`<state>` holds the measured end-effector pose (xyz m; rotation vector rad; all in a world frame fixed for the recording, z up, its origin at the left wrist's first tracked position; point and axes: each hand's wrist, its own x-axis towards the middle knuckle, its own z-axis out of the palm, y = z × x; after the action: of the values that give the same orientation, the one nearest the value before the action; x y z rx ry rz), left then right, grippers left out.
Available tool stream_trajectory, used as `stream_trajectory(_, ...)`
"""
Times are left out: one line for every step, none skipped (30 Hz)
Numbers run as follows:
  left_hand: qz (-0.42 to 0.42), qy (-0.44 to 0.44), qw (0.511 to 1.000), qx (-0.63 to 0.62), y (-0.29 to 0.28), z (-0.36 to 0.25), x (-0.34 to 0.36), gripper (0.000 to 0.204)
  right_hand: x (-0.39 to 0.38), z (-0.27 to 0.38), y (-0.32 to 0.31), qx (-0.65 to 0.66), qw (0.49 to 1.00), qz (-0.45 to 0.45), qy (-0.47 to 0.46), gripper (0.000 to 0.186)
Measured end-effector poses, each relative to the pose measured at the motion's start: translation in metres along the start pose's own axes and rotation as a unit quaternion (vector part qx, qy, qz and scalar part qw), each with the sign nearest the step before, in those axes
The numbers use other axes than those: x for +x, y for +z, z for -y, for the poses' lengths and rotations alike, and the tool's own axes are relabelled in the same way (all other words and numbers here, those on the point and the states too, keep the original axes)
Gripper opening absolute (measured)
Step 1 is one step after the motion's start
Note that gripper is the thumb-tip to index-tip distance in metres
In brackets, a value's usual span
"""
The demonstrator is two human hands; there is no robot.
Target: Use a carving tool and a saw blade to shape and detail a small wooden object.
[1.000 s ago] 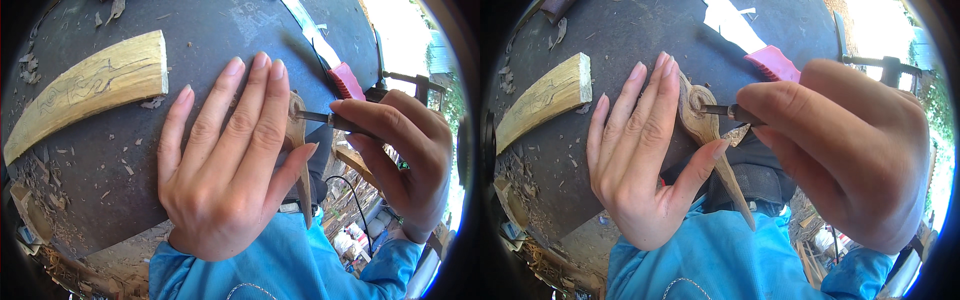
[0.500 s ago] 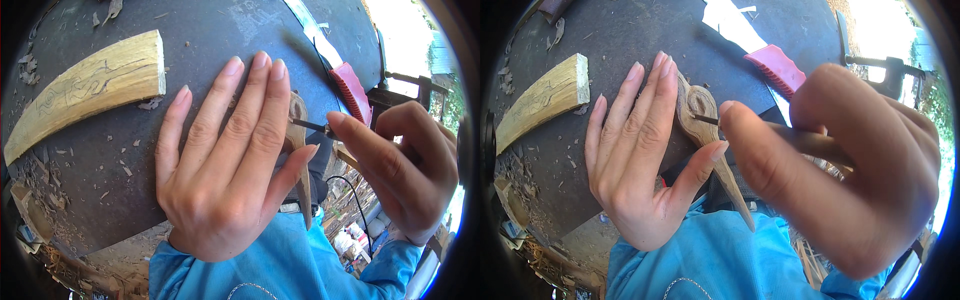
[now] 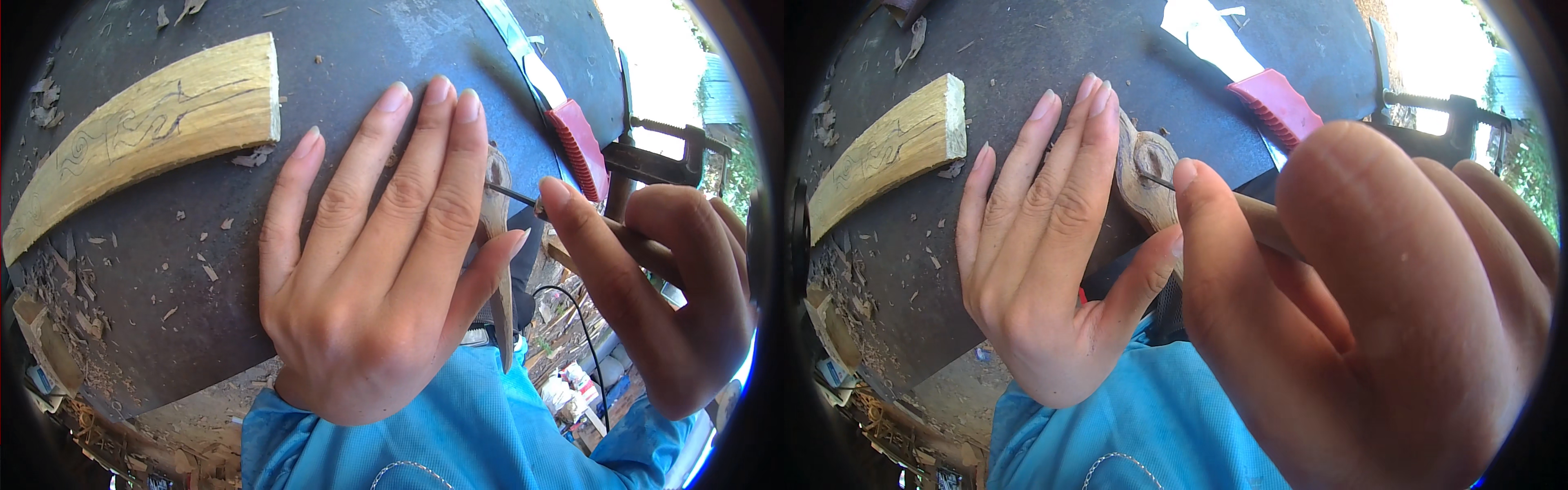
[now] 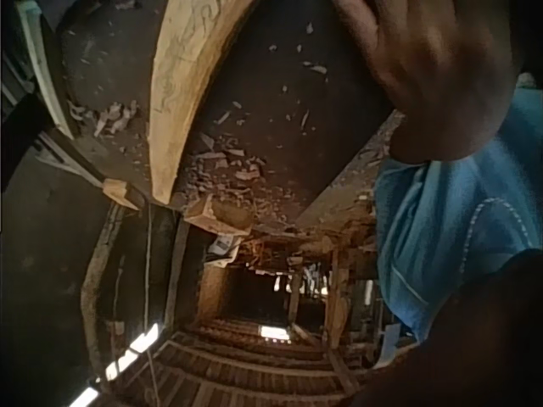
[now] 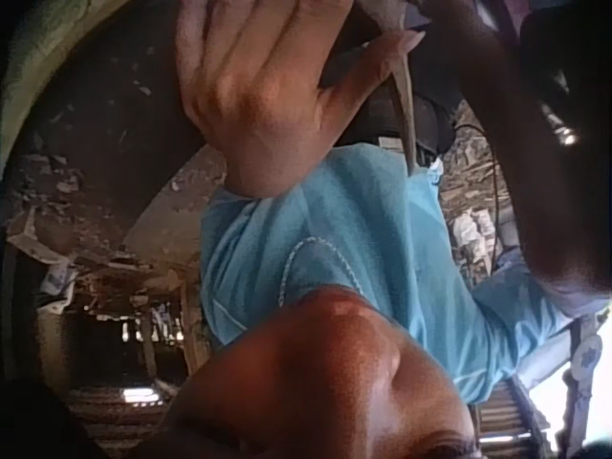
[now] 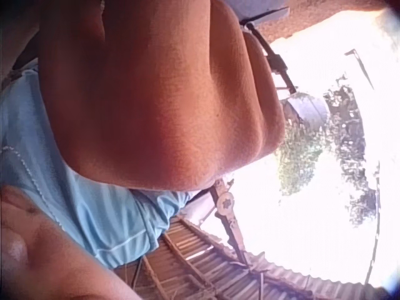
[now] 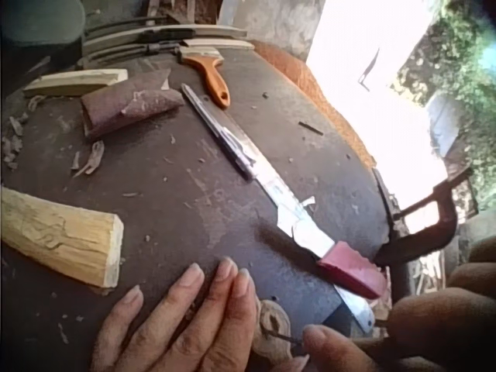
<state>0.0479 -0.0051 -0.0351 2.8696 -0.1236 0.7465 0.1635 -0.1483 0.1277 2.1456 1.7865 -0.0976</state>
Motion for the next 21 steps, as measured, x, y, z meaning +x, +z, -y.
stream_trajectory(0.000,-0.002,1.000,0.000,0.000,-0.001,-0.001,0.056,0.001,0.001,-0.001,0.007,1.000,0.005,0.007,0.048)
stream_trajectory(-0.005,-0.011,1.000,0.003,0.000,-0.003,0.000,0.055,0.002,0.003,-0.002,0.014,1.000,0.010,0.015,0.048)
stream_trajectory(-0.011,-0.020,1.000,0.005,0.000,-0.004,0.000,0.054,0.004,0.005,-0.003,0.014,1.000,0.011,0.014,0.048)
stream_trajectory(-0.011,-0.020,1.000,0.004,0.000,-0.005,0.001,0.054,0.005,0.008,-0.004,0.003,1.000,0.005,0.019,0.048)
stream_trajectory(-0.010,-0.024,1.000,0.004,0.000,-0.006,0.001,0.053,0.006,0.009,-0.004,-0.008,1.000,-0.001,0.024,0.048)
stream_trajectory(-0.008,-0.028,1.000,0.005,-0.001,-0.007,0.003,0.053,0.005,0.005,-0.003,-0.008,1.000,0.001,0.025,0.048)
stream_trajectory(-0.010,-0.027,1.000,0.001,-0.005,-0.013,0.009,0.053,0.004,-0.003,0.001,-0.040,0.998,-0.033,-0.043,0.048)
stream_trajectory(0.039,-0.090,0.995,0.002,-0.013,-0.022,0.015,0.053,0.008,-0.008,0.007,-0.067,0.988,-0.072,-0.117,0.049)
stream_trajectory(0.088,-0.153,0.984,0.002,-0.017,-0.027,0.016,0.055,0.011,-0.007,0.016,-0.033,0.988,-0.098,-0.112,0.041)
stream_trajectory(0.084,-0.149,0.985,-0.006,-0.010,-0.026,0.016,0.055,0.013,-0.005,0.008,-0.037,0.989,-0.091,-0.107,0.041)
stream_trajectory(-0.005,-0.142,0.989,-0.038,0.004,-0.024,0.010,0.056,0.019,-0.001,0.001,-0.022,0.996,-0.040,-0.083,0.034)
stream_trajectory(-0.095,-0.135,0.984,-0.070,0.012,-0.023,0.005,0.058,0.025,0.003,-0.004,-0.007,0.998,0.012,-0.058,0.028)
stream_trajectory(-0.098,-0.133,0.983,-0.078,0.011,-0.024,0.009,0.058,0.028,0.002,-0.009,-0.010,0.998,0.018,-0.053,0.028)
stream_trajectory(-0.078,-0.146,0.982,-0.091,0.007,-0.026,0.013,0.058,0.030,0.001,-0.013,-0.023,0.997,0.031,-0.063,0.025)
stream_trajectory(-0.058,-0.157,0.980,-0.105,0.002,-0.028,0.018,0.059,0.032,0.000,-0.018,-0.035,0.996,0.045,-0.072,0.022)
stream_trajectory(-0.036,-0.170,0.978,-0.115,-0.004,-0.030,0.020,0.059,0.034,-0.003,-0.021,-0.038,0.996,0.049,-0.069,0.022)
stream_trajectory(-0.015,-0.181,0.975,-0.125,-0.010,-0.032,0.023,0.060,0.035,-0.008,-0.024,-0.015,0.994,0.063,-0.083,0.022)
stream_trajectory(0.006,-0.191,0.972,-0.136,-0.014,-0.033,0.025,0.061,0.036,-0.014,-0.026,0.008,0.992,0.078,-0.095,0.023)
stream_trajectory(0.024,-0.210,0.972,-0.105,-0.015,-0.029,0.013,0.061,0.043,-0.017,0.002,0.046,0.988,-0.011,-0.144,0.023)
stream_trajectory(0.031,-0.211,0.969,-0.121,-0.016,-0.029,0.014,0.060,0.046,-0.033,0.005,0.049,0.976,-0.020,-0.214,0.025)
stream_trajectory(0.038,-0.213,0.967,-0.137,-0.018,-0.029,0.015,0.060,0.045,-0.042,0.007,0.082,0.974,-0.010,-0.212,0.028)
